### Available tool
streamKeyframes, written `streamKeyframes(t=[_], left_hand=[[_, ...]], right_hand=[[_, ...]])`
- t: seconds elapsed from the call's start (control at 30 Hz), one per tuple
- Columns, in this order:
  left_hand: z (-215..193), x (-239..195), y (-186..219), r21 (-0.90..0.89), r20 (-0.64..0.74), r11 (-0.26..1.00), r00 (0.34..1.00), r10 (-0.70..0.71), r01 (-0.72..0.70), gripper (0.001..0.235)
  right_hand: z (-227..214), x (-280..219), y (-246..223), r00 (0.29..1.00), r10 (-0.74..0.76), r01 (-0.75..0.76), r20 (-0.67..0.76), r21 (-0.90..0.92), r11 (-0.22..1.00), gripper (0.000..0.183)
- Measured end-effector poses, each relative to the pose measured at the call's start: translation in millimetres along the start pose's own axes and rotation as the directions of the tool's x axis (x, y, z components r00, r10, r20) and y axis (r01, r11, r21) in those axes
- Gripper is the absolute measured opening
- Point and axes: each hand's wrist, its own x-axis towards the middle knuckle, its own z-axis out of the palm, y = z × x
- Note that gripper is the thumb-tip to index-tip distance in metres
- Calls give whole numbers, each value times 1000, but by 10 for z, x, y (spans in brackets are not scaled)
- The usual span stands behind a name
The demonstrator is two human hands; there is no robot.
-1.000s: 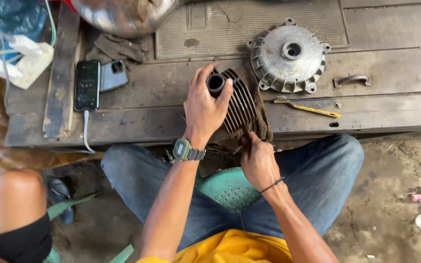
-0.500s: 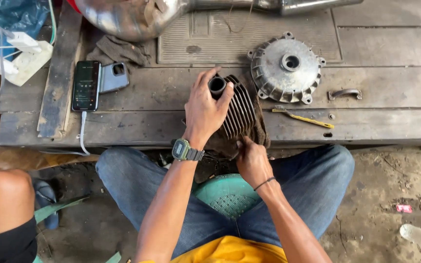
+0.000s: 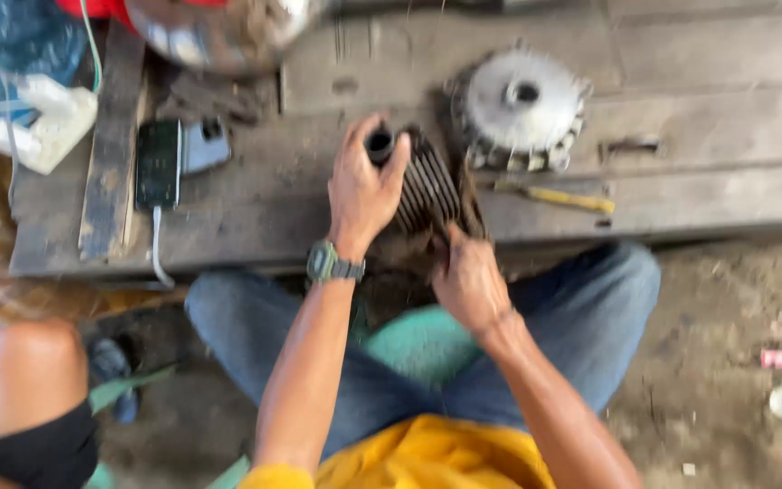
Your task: The person cleans a metal engine cylinder head using a yellow brush and a metal scraper. They scrub the inner bore and the exterior cooling fins, then use the scraper to remove residue from between the fins. A smartphone is visible on the workbench nearby.
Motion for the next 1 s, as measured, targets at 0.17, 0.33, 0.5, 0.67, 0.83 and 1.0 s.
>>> streamKeyframes(t=[0.17,0.33,0.5,0.67,0.83,1.0], left_hand=[[-160,-9,296,-66,28,998,1000,1,1,56],[-120,-60,315,-72,33,997,999,10,-8,49],[-70,18,232,-81,34,996,999,-29,32,51],[-80,107,214,-135,25,991,999,22,-19,48],[-65,26,134,-131,32,991,999,18,-14,49],[-94,54,186,-166,51,986,998,37,-28,49]], right_hand=[[89,19,131,989,95,-88,116,-68,994,21],[170,-34,216,985,104,-89,140,-106,990,19],[31,-63,78,981,119,-88,152,-194,977,19],[106,26,138,980,117,-93,159,-146,985,16],[7,-92,12,969,165,-136,183,-159,978,15],[69,-34,122,971,139,-115,193,-130,985,18]])
